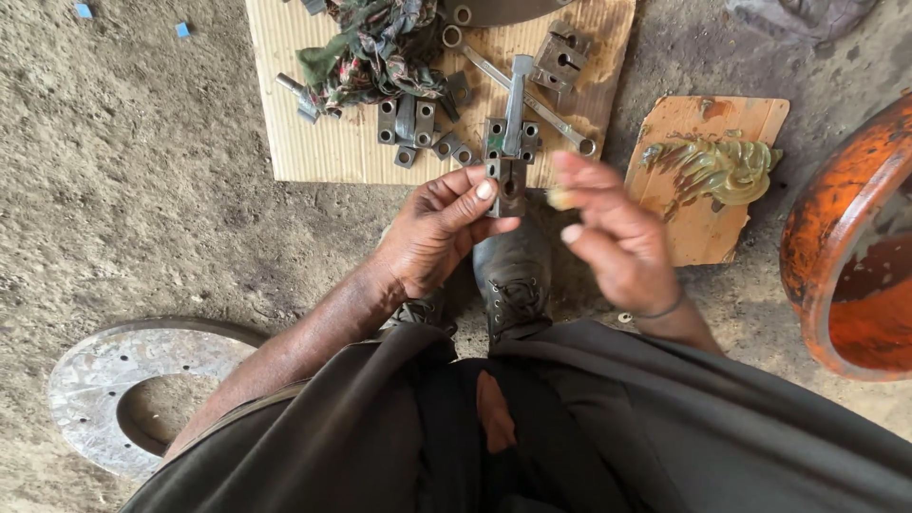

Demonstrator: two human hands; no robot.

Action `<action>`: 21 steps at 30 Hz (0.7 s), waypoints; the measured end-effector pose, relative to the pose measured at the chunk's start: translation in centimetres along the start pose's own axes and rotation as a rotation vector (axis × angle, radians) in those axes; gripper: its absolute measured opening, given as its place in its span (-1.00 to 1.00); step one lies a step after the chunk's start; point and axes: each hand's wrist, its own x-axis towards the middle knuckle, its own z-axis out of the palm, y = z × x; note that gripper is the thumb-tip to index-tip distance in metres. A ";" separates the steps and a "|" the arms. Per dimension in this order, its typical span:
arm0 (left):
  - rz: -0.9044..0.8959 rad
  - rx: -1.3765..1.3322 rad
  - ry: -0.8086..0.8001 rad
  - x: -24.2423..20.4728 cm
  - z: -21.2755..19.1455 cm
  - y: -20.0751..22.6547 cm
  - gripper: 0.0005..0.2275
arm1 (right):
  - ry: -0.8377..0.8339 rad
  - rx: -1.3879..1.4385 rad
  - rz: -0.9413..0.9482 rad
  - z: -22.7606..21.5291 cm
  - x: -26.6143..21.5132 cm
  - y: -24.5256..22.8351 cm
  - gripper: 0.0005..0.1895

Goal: The person repeatedly wipes small metal parts with a cloth, then applies a viscous substance from a container to the parts. The person handles the parts one at a time, wiping and applying the substance multiple times.

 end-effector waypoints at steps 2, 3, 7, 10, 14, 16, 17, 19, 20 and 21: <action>0.001 -0.007 -0.011 0.0 0.2 0.0 -0.70 | -0.045 0.044 0.014 1.9 1.3 -0.9 -0.51; 0.005 -0.015 -0.022 -0.2 0.2 -0.1 -0.70 | -0.068 0.066 0.023 2.6 1.8 -1.1 -0.49; 0.023 -0.029 -0.018 -0.4 0.2 -0.3 -0.70 | -0.030 -0.047 0.041 4.1 2.6 -1.4 -0.44; 0.002 -0.039 0.005 -0.3 0.2 -0.5 -0.70 | -0.004 -0.484 -0.066 4.3 2.8 -1.7 -0.44; -0.047 -0.054 0.032 -0.3 0.2 -0.6 -0.70 | 0.024 -1.214 -0.476 4.0 3.4 -2.7 -0.61; -0.071 -0.049 0.033 -0.4 0.1 -0.7 -0.70 | 0.021 -1.364 -0.617 3.5 3.8 -3.4 -0.67; -0.080 -0.048 0.033 -0.4 0.0 -0.8 -0.70 | 0.003 -1.387 -0.649 3.1 3.9 -3.8 -0.68; -0.095 -0.046 0.033 -0.5 -0.1 -0.9 -0.70 | -0.029 -1.400 -0.679 2.5 4.0 -4.5 -0.69; -0.088 -0.023 0.035 -0.5 -0.2 -1.0 -0.70 | -0.041 -1.389 -0.677 2.3 4.1 -4.7 -0.69; -0.079 -0.001 0.039 -0.5 -0.2 -1.1 -0.69 | -0.055 -1.376 -0.678 2.2 4.2 -4.9 -0.70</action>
